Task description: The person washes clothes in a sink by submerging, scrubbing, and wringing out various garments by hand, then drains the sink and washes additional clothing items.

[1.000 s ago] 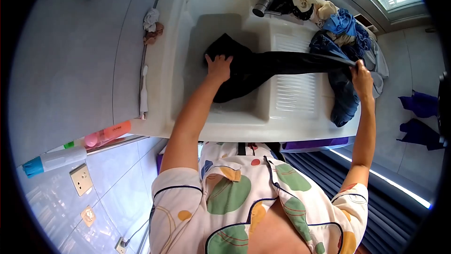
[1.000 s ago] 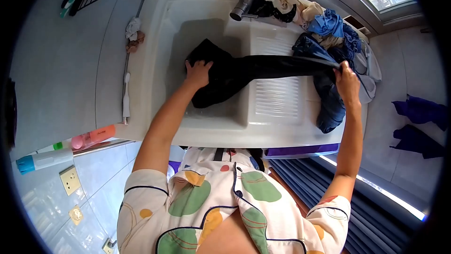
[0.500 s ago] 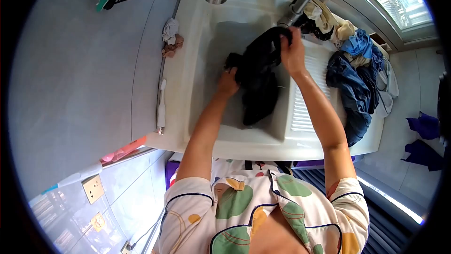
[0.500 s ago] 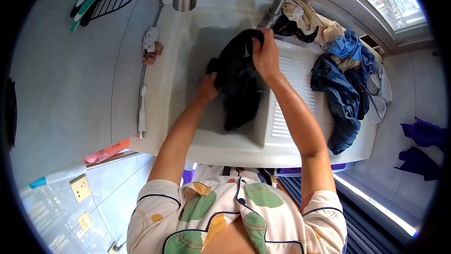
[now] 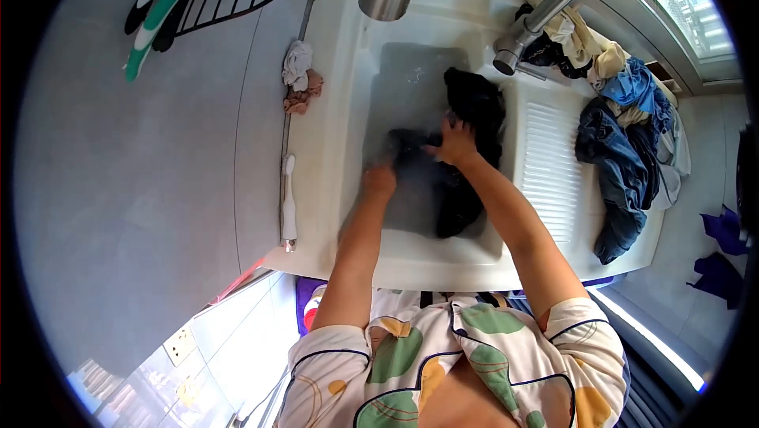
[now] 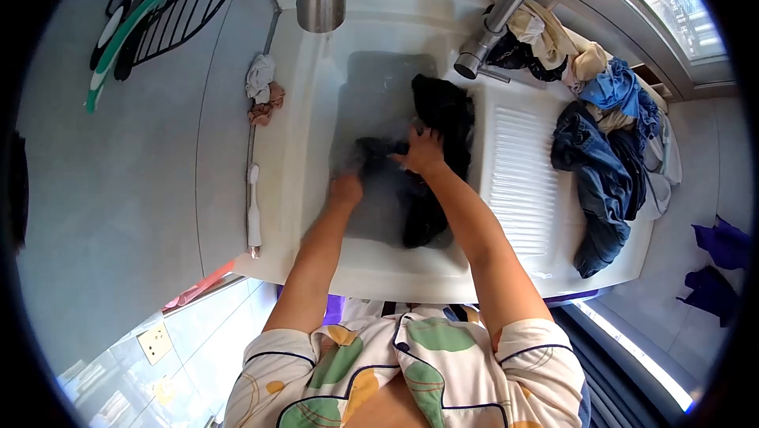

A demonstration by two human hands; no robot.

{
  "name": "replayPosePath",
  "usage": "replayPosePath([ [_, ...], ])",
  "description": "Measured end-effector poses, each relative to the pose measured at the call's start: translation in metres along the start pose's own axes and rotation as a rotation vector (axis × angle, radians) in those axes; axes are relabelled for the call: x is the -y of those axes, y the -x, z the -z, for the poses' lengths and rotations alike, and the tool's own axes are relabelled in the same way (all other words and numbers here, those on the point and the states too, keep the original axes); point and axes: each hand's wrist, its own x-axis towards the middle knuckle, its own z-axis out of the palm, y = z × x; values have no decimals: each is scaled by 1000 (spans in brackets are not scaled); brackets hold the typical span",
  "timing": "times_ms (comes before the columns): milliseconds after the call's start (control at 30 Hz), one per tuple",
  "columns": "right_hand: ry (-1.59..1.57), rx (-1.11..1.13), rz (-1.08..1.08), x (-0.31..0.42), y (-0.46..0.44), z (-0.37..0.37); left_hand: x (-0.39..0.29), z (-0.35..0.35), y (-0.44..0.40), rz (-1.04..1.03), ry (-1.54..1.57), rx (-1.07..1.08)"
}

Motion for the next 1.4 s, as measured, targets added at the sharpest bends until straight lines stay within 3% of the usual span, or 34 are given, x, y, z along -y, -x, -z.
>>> replayPosePath([
  [67, 218, -185, 95, -6, -2, -24, 9, -15, -1, -60, -98, -102],
  [100, 283, -416, 226, -8, 3, -38, 8, -17, 1, -120, -199, -201],
  [133, 278, -419, 229, -7, 8, -54, 8, -17, 1, -117, -203, -204],
  [200, -72, -440, 751, 3, 19, -67, 2, -4, 6, -36, -322, 54],
  [233, -77, -443, 747, 8, 26, -69, -2, 5, 9, -37, -329, 55],
  [300, -151, -152, 548, 21, 45, -60, -11, 25, 18, -3, -69, 278],
  [333, -158, -160, 543, 19, 46, -66, -10, 26, 20, -7, -79, 276],
  [400, -191, -29, 242, 17, 43, -84, -9, 29, 29, -104, -135, 242],
  [533, -183, -305, 166, 7, 49, -95, -10, 44, 44, -267, -230, 184],
  [600, -588, -20, 50, -5, 44, -62, -16, 74, 52, -138, 492, 305],
  [667, -787, -280, 121, -28, 44, -32, -24, 114, 64, -187, 560, 277],
  [733, -847, -180, 109, -45, 55, 30, -37, 156, 82, -301, 592, 162],
  [833, -1238, -321, 266, -59, 52, 103, -68, 214, 115, -372, 487, -4],
  [867, -1152, -317, 288, -60, 59, 137, -73, 228, 120, -443, 464, -125],
  [900, -877, -561, 434, -58, 71, 169, -79, 242, 127, -517, 440, -248],
  [967, -763, -682, 502, -56, 85, 221, -89, 270, 146, -552, 497, -279],
  [1033, -938, -698, 504, -51, 105, 270, -92, 292, 161, -577, 560, -306],
  [1100, -963, -800, 578, -51, 119, 306, -88, 305, 173, -826, 278, -645],
  [1133, -930, -825, 549, -48, 132, 320, -90, 309, 184, -828, 273, -643],
  [1200, -780, -840, 615, -58, 136, 342, -88, 311, 205, -591, 542, -461],
  [1233, -786, -831, 612, -57, 137, 336, -83, 307, 209, -581, 541, -457],
  [1300, -820, -972, 693, -50, 142, 324, -74, 298, 210, -490, 574, -183],
  [1333, -877, -935, 721, -53, 125, 307, -66, 289, 201, -485, 575, -183],
  [1400, -956, -692, 525, -48, 114, 267, -42, 258, 167, -339, 654, -100],
])
